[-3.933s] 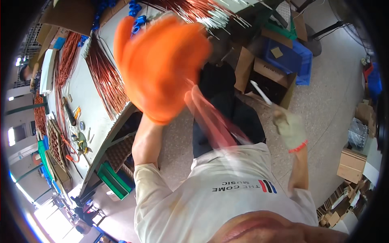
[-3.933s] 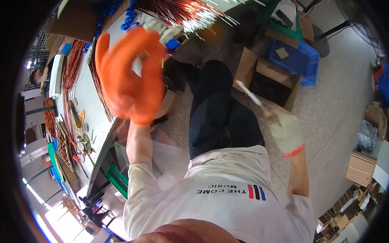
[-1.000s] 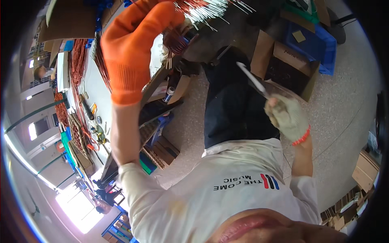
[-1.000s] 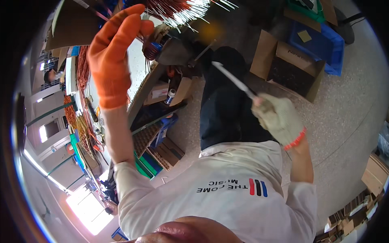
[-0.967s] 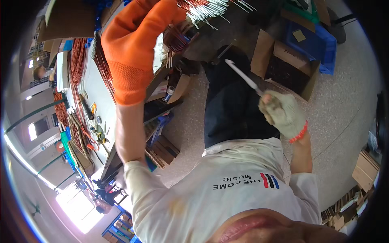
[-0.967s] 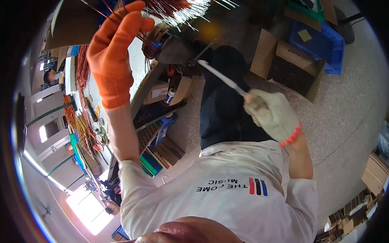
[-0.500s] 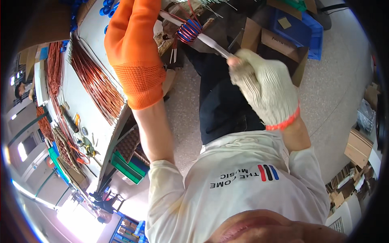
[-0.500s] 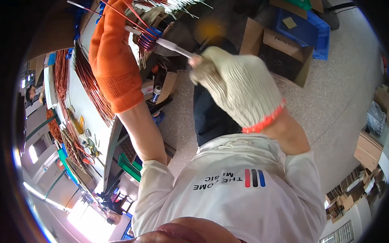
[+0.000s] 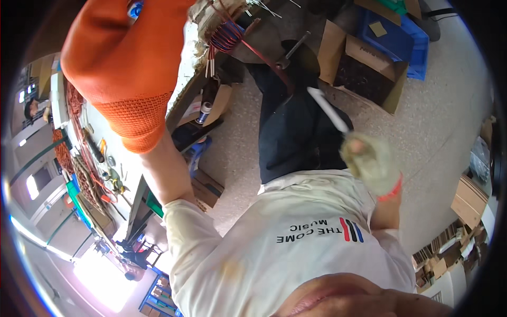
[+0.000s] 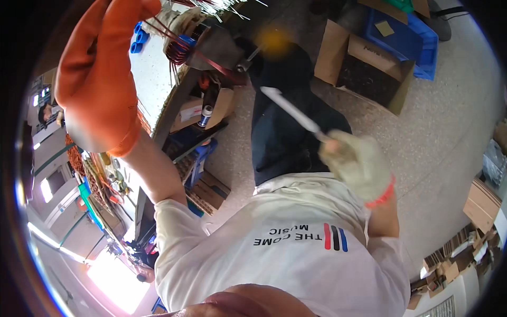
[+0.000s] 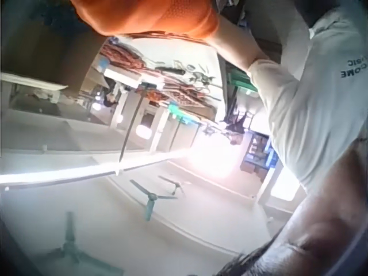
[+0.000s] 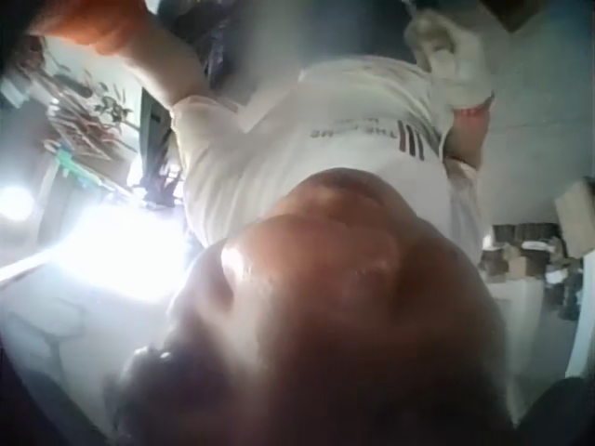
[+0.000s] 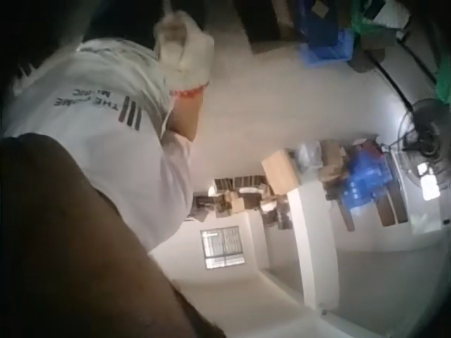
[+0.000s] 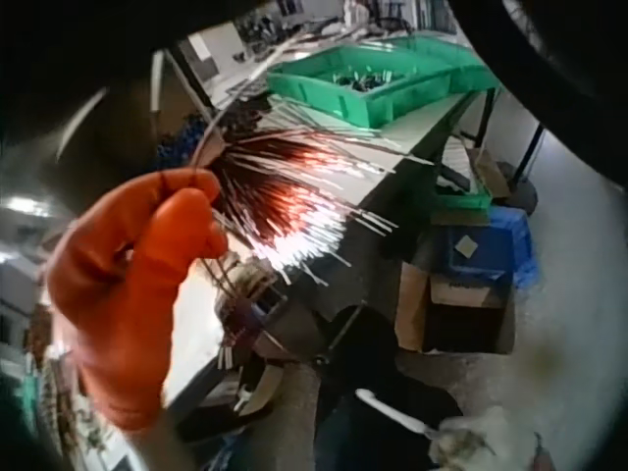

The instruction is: The person winds copper wire around a circular core held in a vise using a hook tool, repeatedly threading and pulling the wire tight around the core.

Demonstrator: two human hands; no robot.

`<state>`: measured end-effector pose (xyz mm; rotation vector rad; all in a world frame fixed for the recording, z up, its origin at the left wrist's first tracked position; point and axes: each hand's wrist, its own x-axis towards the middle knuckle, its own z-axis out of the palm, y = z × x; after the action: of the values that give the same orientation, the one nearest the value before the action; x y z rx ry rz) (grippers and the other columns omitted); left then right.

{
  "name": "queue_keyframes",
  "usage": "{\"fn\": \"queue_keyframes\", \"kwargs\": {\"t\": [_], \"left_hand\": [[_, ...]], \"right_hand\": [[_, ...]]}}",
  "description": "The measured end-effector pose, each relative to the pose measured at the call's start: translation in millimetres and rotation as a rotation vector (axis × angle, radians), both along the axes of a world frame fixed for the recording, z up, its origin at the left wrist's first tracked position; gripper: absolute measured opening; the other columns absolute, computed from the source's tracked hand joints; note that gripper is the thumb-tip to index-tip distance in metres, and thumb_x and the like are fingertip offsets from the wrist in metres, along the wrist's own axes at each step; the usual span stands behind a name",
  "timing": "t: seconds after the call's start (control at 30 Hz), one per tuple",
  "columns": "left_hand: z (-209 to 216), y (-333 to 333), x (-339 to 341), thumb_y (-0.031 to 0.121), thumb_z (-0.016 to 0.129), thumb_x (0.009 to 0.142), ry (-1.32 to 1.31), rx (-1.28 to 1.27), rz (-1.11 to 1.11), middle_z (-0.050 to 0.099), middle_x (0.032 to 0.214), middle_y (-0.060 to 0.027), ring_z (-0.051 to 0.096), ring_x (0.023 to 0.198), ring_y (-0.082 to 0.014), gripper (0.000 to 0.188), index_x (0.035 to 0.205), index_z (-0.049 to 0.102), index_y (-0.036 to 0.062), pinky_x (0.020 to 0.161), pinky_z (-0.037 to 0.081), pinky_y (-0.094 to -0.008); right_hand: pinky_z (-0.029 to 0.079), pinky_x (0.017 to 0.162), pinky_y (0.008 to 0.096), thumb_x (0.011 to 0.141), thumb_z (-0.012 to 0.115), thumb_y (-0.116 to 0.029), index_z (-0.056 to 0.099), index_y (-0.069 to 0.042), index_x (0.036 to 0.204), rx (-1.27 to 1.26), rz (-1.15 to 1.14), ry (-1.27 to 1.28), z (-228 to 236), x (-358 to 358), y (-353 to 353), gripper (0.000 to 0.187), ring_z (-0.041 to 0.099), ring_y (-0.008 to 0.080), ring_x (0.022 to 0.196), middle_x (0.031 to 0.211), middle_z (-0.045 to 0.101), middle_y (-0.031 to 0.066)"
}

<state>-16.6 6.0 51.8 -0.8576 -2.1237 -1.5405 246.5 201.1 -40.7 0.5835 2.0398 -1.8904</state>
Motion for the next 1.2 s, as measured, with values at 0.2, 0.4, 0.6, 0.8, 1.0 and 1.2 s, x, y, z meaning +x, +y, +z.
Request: {"fn": "queue_keyframes", "kwargs": {"t": [0.2, 0.4, 0.6, 0.8, 1.0, 1.2], "left_hand": [[-11, 2, 7, 0.027, 0.068, 0.101, -0.032, 0.126, 0.082, 0.077, 0.089, -0.0078, 0.071, 0.076, -0.0137, 0.030, 0.111, 0.075, 0.0001, 0.074, 0.058, -0.0287], [-9, -4, -16, 0.019, 0.066, 0.102, 0.162, 0.090, -0.044, 0.075, 0.085, -0.0079, 0.067, 0.073, -0.0130, 0.026, 0.115, 0.074, -0.0017, 0.069, 0.054, -0.0253], [-10, 10, 4, 0.020, 0.068, 0.102, -0.297, 0.257, 0.004, 0.072, 0.083, -0.0057, 0.061, 0.067, -0.0110, 0.027, 0.115, 0.073, -0.0024, 0.060, 0.047, -0.0228], [-5, 8, -2, 0.011, 0.072, 0.097, -0.101, 0.233, -0.044, 0.075, 0.090, -0.0087, 0.070, 0.077, -0.0135, 0.023, 0.113, 0.074, -0.0039, 0.068, 0.054, -0.0242], [-34, -13, -9, 0.015, 0.075, 0.094, -0.372, 0.269, 0.100, 0.076, 0.112, -0.0072, 0.067, 0.105, -0.0136, 0.028, 0.117, 0.076, -0.0003, 0.100, 0.049, -0.0274], [-29, -41, -3, 0.029, 0.065, 0.101, -0.276, 0.124, 0.115, 0.069, 0.130, -0.0148, 0.065, 0.119, -0.0236, 0.045, 0.132, 0.065, -0.0034, 0.109, 0.046, -0.0376]], "right_hand": [[0.042, 0.052, 0.0241, 0.105, 0.061, -0.034, 0.069, -0.004, 0.097, -0.076, 0.147, 0.163, 8, -77, -31, 0.032, 0.053, 0.0051, 0.056, 0.070, 0.061, -0.0018], [0.045, 0.055, 0.0257, 0.104, 0.063, -0.028, 0.068, -0.003, 0.111, -0.005, 0.167, 0.082, 9, -102, -21, 0.027, 0.054, 0.0058, 0.061, 0.080, 0.066, -0.0018], [0.045, 0.054, 0.0267, 0.105, 0.060, -0.034, 0.068, -0.003, 0.097, 0.004, 0.143, 0.190, 9, -87, -34, 0.034, 0.052, 0.0099, 0.053, 0.066, 0.059, 0.0030], [0.052, 0.059, 0.0303, 0.105, 0.059, -0.035, 0.069, -0.002, 0.098, 0.287, 0.156, 0.287, 9, -87, -33, 0.035, 0.068, 0.0179, 0.060, 0.071, 0.067, 0.0101], [0.056, 0.062, 0.0323, 0.106, 0.059, -0.031, 0.067, -0.001, 0.107, 0.384, 0.135, 0.445, 39, -110, -53, 0.032, 0.074, 0.0209, 0.070, 0.073, 0.070, 0.0084], [0.033, 0.041, 0.0215, 0.105, 0.052, -0.058, 0.057, -0.008, 0.080, -0.664, 0.175, -0.159, 39, -82, -30, 0.056, 0.044, 0.0051, 0.045, 0.057, 0.046, -0.0035]]}}
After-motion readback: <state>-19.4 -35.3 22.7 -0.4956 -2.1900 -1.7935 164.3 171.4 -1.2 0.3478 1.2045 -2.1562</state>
